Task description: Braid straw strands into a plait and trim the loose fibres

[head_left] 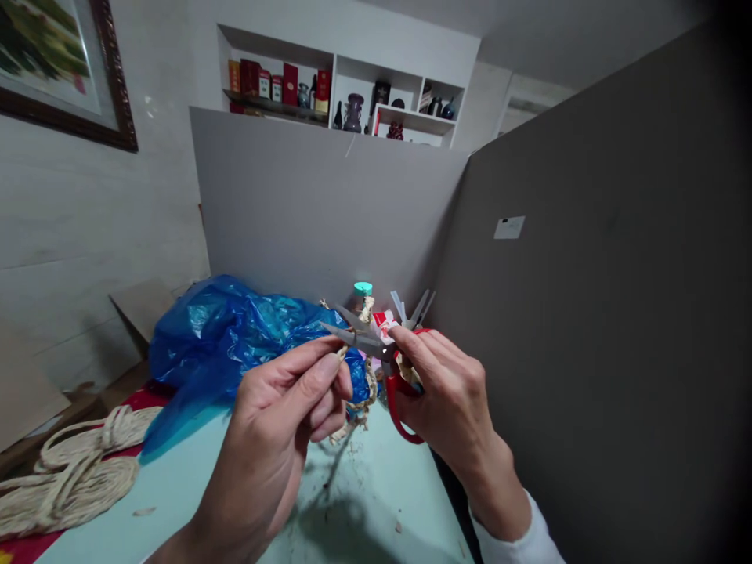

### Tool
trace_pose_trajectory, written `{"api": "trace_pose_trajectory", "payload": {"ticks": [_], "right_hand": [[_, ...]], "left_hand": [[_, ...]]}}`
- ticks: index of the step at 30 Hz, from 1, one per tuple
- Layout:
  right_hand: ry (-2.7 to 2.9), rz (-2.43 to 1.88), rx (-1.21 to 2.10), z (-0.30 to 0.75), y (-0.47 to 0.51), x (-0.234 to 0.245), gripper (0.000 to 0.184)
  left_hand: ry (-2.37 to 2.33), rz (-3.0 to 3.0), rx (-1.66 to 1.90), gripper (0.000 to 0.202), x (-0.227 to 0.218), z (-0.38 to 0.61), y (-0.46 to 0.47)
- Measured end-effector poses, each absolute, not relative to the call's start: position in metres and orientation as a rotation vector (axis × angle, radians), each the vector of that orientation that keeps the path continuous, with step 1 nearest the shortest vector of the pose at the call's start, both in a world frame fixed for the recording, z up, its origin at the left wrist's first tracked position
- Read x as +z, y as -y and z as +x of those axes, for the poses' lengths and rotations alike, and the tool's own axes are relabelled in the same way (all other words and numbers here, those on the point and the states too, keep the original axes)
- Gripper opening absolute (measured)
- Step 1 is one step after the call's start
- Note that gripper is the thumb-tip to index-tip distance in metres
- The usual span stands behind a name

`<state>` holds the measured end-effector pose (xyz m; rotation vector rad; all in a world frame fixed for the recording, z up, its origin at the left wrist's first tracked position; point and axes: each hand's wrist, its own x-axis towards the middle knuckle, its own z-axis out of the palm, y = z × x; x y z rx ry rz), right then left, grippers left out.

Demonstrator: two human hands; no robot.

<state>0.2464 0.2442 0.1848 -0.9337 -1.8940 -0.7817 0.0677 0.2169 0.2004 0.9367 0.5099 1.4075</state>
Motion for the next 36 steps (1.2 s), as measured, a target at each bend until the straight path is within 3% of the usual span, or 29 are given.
{"api": "trace_pose_trajectory", "payload": {"ticks": [5, 9, 12, 14, 22, 27, 31, 36], "right_hand": [[1.836, -0.873, -0.655, 0.244, -0.247, 0.18, 0.022], [1.577, -0.899, 0.048, 0.245, -0.243, 0.185, 0.007], [1.345, -0.824, 0.566, 0.245, -0.236, 0.192, 0.015], [1.314, -0.716, 0.74, 0.245, -0.231, 0.197, 0.023], [1.251, -0.657, 0.803, 0.242, -0.222, 0.206, 0.039], [1.254, -0.602, 0.889, 0.242, -0.221, 0.206, 0.041], [1.291, -0.595, 0.957, 0.241, -0.221, 0.206, 0.042], [1.327, -0.603, 0.964, 0.24, -0.225, 0.203, 0.037]], "left_hand": [[-0.502, 0.979, 1.414, 0.011, 0.201, 0.065, -0.219], [-0.561, 1.051, 1.44, 0.017, 0.197, 0.065, -0.218], [-0.72, 1.283, 1.463, 0.015, 0.191, 0.068, -0.218], [-0.801, 1.542, 1.557, 0.014, 0.187, 0.07, -0.218], [-0.858, 2.282, 1.823, 0.027, 0.179, 0.076, -0.215], [-0.896, 1.866, 1.499, 0.012, 0.184, 0.071, -0.217], [-0.752, 1.517, 1.171, 0.019, 0.189, 0.068, -0.22], [-0.643, 1.296, 1.139, 0.014, 0.192, 0.073, -0.219]]}}
